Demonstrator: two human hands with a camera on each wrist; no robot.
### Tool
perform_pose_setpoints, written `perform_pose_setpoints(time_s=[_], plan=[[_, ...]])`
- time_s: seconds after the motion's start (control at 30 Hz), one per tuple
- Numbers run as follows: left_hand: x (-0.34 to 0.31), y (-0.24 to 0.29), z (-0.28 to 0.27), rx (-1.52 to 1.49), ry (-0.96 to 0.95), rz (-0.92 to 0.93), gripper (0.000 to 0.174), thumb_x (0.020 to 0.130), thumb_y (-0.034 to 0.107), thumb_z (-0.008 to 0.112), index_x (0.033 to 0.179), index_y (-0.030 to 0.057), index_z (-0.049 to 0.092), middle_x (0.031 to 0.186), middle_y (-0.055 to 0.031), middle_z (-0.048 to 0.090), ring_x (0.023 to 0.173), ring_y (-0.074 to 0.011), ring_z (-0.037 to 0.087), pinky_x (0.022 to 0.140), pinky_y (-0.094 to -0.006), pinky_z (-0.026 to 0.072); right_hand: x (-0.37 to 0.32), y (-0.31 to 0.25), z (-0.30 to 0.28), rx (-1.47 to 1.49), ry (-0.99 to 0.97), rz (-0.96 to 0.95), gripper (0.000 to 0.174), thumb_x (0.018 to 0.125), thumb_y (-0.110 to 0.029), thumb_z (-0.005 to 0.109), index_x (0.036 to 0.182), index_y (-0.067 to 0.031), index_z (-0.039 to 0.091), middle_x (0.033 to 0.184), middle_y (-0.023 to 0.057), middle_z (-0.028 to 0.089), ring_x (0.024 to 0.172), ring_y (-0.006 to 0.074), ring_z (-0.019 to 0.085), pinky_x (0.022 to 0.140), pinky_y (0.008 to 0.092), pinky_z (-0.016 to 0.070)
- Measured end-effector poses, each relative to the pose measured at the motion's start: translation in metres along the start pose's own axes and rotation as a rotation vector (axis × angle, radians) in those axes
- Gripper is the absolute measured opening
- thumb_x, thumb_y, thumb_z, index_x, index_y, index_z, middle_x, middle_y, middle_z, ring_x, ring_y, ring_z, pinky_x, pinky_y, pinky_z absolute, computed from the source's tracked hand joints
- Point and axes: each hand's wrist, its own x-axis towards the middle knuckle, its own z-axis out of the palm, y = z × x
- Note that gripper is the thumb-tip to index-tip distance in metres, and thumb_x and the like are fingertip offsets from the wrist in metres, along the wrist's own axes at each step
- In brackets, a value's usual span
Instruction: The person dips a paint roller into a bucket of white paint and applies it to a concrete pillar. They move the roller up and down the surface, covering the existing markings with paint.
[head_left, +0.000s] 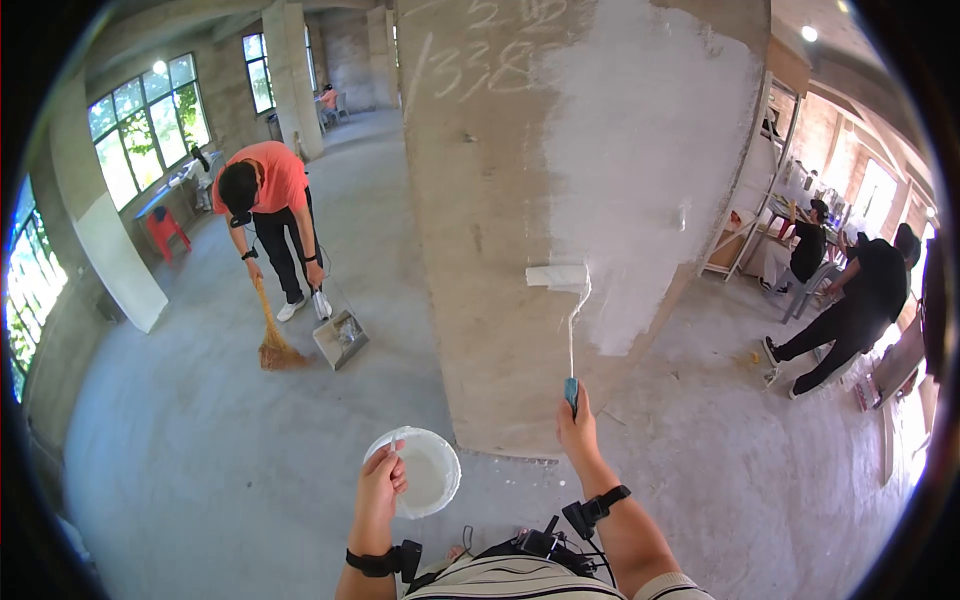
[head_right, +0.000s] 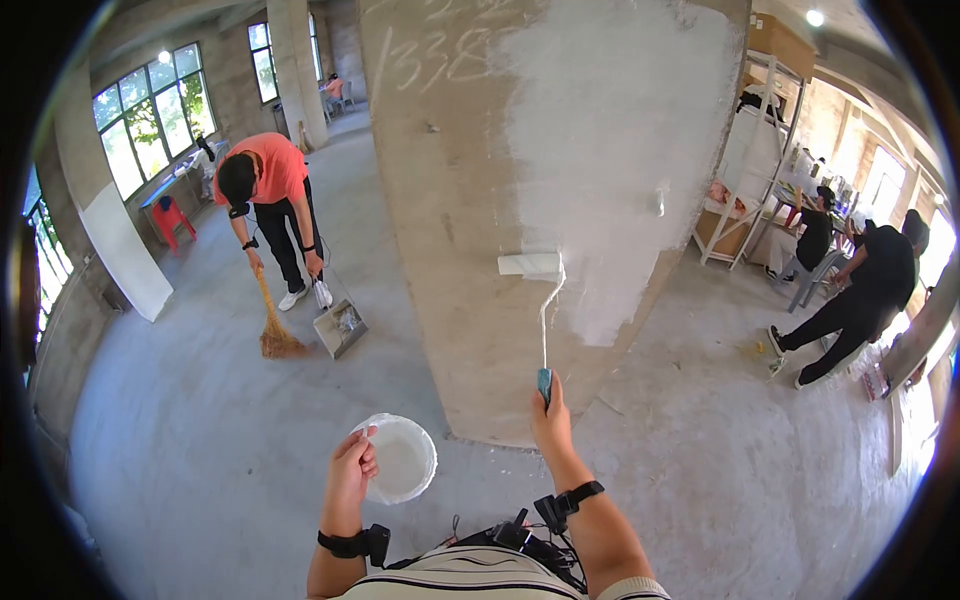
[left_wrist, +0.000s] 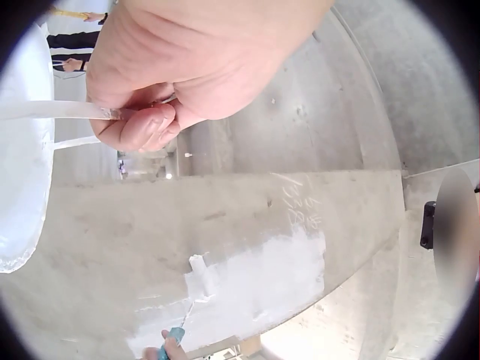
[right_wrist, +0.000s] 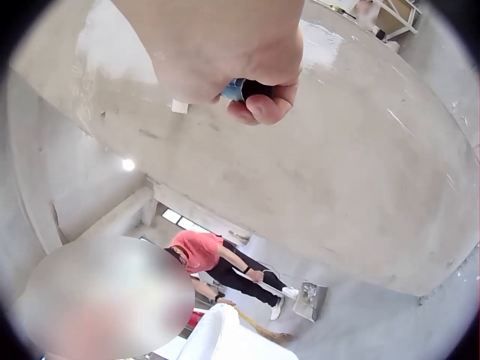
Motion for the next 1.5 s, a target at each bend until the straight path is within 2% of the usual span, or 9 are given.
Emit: perform_pose_setpoints(time_s=[0.2, 0.27, 0.47, 0.6, 0.67, 1.07, 1.2, 1.33, 1.5], plan=[[0.001, 0.000, -0.001, 0.005, 0.024, 0.002, 0.023, 0.093, 0.013, 0.045, 0.111, 0.0026, 0.055, 0.062, 0.0040, 0.038, 0.049, -0.0050, 0.032, 0.045, -0.0211, 0.0277, -0.013, -0.044, -0.016, 0.124, -0.028, 0.254, 0.021, 0.093, -0.017, 0.046, 0.110, -0.0040, 0.046, 0.059, 0.0009, 0.046, 0.043, 0.0092, 0.043, 0.039, 0.0247, 0.0332], [0.003, -0.003, -0.002, -0.005, 0.011, 0.008, 0.023, 0.092, 0.013, 0.045, 0.110, 0.0028, 0.055, 0.062, 0.0039, 0.038, 0.049, -0.0050, 0.032, 0.045, -0.0211, 0.0278, -0.008, -0.048, -0.019, -0.081, -0.088, 0.279, 0.026, 0.091, -0.024, 0.051, 0.105, -0.0032, 0.046, 0.069, 0.0142, 0.055, 0.056, 0.0214, 0.056, 0.051, 0.0328, 0.0433], [0.002, -0.003, -0.003, -0.015, 0.012, 0.024, 0.021, 0.091, 0.012, 0.044, 0.107, 0.0035, 0.056, 0.062, 0.0037, 0.038, 0.049, -0.0052, 0.031, 0.045, -0.0213, 0.0277, 0.016, -0.082, -0.015, -0.119, 0.030, -0.023, 0.029, 0.090, -0.022, 0.051, 0.112, -0.0038, 0.044, 0.073, 0.0188, 0.055, 0.067, 0.0328, 0.056, 0.062, 0.0395, 0.0440], [0.008, -0.005, -0.008, -0.029, 0.015, 0.035, 0.021, 0.091, 0.012, 0.044, 0.106, 0.0035, 0.056, 0.062, 0.0029, 0.038, 0.048, -0.0059, 0.030, 0.045, -0.0221, 0.0264, 0.045, -0.132, -0.013, -0.020, 0.008, -0.124, 0.031, 0.092, -0.021, 0.050, 0.117, -0.0057, 0.041, 0.069, 0.0143, 0.053, 0.057, 0.0254, 0.055, 0.054, 0.0354, 0.0431], [0.008, -0.004, -0.007, -0.039, 0.018, 0.037, 0.020, 0.091, 0.012, 0.044, 0.104, 0.0032, 0.057, 0.062, 0.0029, 0.038, 0.049, -0.0059, 0.031, 0.045, -0.0215, 0.0267, 0.049, -0.186, -0.014, 0.328, -0.130, -0.016, 0.028, 0.094, -0.019, 0.045, 0.117, -0.0037, 0.040, 0.063, 0.0017, 0.044, 0.039, 0.0089, 0.040, 0.036, 0.0245, 0.0322], [0.022, -0.008, -0.033, -0.053, 0.016, 0.073, 0.020, 0.091, 0.014, 0.047, 0.105, 0.0041, 0.058, 0.062, 0.0033, 0.038, 0.049, -0.0061, 0.030, 0.045, -0.0223, 0.0261, 0.147, -0.346, -0.017, 0.341, -0.057, -0.367, 0.027, 0.095, -0.026, 0.046, 0.104, -0.0008, 0.043, 0.061, 0.0021, 0.042, 0.034, 0.0091, 0.037, 0.031, 0.0258, 0.0286], [0.021, 0.000, -0.032, -0.056, 0.017, 0.075, 0.019, 0.091, 0.016, 0.049, 0.102, 0.0042, 0.058, 0.061, 0.0037, 0.038, 0.049, -0.0060, 0.031, 0.046, -0.0218, 0.0274, 0.162, -0.329, -0.009, 0.316, -0.042, -0.401, 0.028, 0.095, -0.028, 0.046, 0.098, -0.0007, 0.042, 0.060, 0.0020, 0.041, 0.034, 0.0091, 0.038, 0.032, 0.0260, 0.0290], [0.024, 0.003, -0.036, -0.049, 0.059, 0.061, 0.019, 0.091, 0.016, 0.050, 0.102, 0.0041, 0.058, 0.061, 0.0038, 0.038, 0.049, -0.0060, 0.030, 0.045, -0.0220, 0.0271, 0.172, -0.237, 0.018, 0.121, 0.055, -0.413, 0.025, 0.095, -0.030, 0.045, 0.096, -0.0050, 0.041, 0.058, 0.0011, 0.041, 0.036, 0.0093, 0.039, 0.033, 0.0263, 0.0307], [0.034, 0.004, -0.050, -0.068, 0.022, 0.060, 0.018, 0.092, 0.015, 0.048, 0.102, 0.0041, 0.058, 0.060, 0.0036, 0.038, 0.047, -0.0058, 0.030, 0.044, -0.0218, 0.0265, 0.110, -0.161, 0.037, 0.107, 0.051, -0.289, 0.021, 0.095, -0.028, 0.045, 0.098, -0.0076, 0.041, 0.057, 0.0002, 0.042, 0.039, 0.0096, 0.041, 0.034, 0.0267, 0.0326]])
